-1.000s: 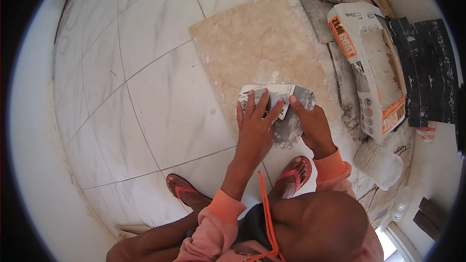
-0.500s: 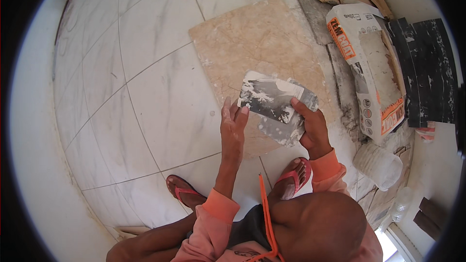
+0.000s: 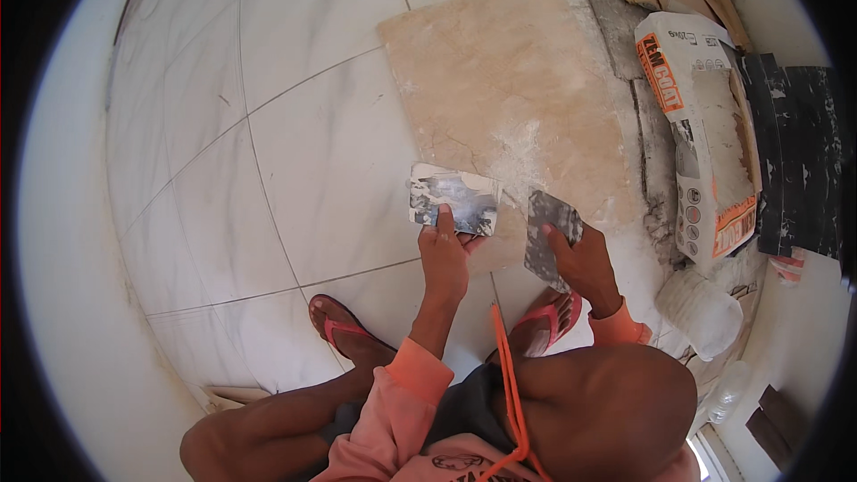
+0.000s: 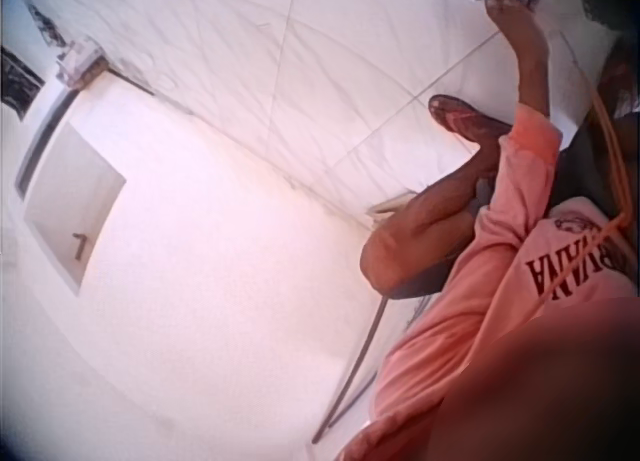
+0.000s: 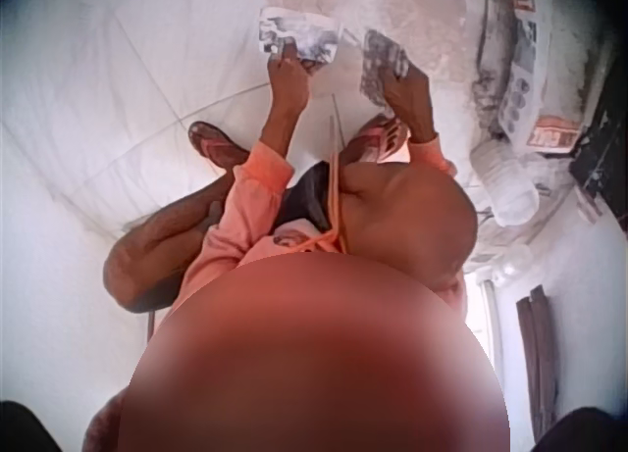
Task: The recorder applies and scrapes mortar onto a ceramic tile using two putty knives.
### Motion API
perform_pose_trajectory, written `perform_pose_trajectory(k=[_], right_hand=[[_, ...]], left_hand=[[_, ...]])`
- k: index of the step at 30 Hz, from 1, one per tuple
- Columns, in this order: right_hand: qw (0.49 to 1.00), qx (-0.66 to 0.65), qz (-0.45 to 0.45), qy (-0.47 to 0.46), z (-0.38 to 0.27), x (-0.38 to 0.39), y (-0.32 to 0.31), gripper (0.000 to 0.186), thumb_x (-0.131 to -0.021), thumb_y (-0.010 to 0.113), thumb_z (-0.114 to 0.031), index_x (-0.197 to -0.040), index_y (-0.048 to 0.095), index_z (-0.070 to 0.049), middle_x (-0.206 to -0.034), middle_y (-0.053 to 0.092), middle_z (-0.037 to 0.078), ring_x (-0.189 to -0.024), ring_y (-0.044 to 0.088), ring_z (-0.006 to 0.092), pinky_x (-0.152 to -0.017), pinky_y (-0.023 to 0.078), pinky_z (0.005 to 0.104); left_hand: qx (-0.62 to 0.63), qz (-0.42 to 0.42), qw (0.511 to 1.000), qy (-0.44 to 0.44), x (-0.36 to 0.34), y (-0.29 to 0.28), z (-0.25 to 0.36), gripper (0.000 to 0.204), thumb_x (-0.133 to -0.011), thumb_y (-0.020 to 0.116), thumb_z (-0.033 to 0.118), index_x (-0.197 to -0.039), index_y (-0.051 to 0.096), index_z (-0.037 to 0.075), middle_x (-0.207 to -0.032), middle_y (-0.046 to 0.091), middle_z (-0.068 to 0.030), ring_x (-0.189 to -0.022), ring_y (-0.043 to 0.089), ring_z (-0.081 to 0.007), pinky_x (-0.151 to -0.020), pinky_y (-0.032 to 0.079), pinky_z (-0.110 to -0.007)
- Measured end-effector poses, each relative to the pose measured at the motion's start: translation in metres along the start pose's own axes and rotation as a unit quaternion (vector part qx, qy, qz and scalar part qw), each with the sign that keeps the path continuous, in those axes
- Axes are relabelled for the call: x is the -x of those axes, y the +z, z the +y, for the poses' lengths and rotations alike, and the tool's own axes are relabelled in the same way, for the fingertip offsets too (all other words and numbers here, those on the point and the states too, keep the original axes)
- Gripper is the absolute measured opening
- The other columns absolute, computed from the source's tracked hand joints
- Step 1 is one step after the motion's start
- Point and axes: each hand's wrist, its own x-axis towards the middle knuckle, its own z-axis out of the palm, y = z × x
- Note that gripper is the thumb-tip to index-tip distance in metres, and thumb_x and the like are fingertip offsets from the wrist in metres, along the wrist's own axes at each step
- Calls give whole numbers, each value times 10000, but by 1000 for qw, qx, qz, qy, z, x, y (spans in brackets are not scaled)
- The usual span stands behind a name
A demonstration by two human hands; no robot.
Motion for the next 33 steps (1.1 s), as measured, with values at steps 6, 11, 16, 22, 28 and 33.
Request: perform_pose_trajectory(k=[6,11,16,22,28,33], right_hand=[[898,314,-6,-309,27,15,40,366,-773,614,6,-1138,606,-4,-1098,623,144,-1005,611,330,-811,529,405],[855,373,-19,-361,38,16,57,469,-766,585,-14,-1235,559,-2,-1171,597,141,-1050,595,310,-873,492,406],[813,437,-6,-385,41,14,62,457,-784,582,-74,-1229,545,23,-1123,578,126,-1016,574,277,-833,465,391],[777,480,36,-406,42,11,68,440,-792,588,-113,-1205,551,36,-1063,564,122,-956,550,262,-794,444,384],[773,511,50,-372,39,-3,68,446,-796,588,-124,-1213,557,31,-1059,565,122,-963,546,261,-793,439,394],[767,503,36,-396,45,5,70,443,-792,599,-136,-1203,559,26,-1037,569,117,-936,557,259,-781,436,389]], left_hand=[[29,55,998,-28,3,-16,-34,373,-1048,425,329,-1180,499,-12,-1020,644,-116,-849,668,-207,-741,585,-353],[-2,92,994,-57,6,-10,-44,305,-1045,451,313,-950,533,35,-770,545,-8,-631,506,-84,-538,427,-256],[-20,126,989,-69,3,-4,-47,337,-1040,476,288,-777,509,79,-648,434,58,-541,374,-40,-469,306,-262],[-16,114,993,-16,1,-4,-57,329,-1024,518,248,-741,507,81,-616,432,63,-521,378,-58,-468,309,-273],[-51,126,991,-16,12,0,-53,405,-1011,546,233,-640,470,90,-597,461,36,-495,389,-68,-432,312,-272],[-83,113,990,-27,5,-14,-56,396,-1008,547,230,-646,463,93,-587,460,28,-485,410,-73,-421,314,-264]])
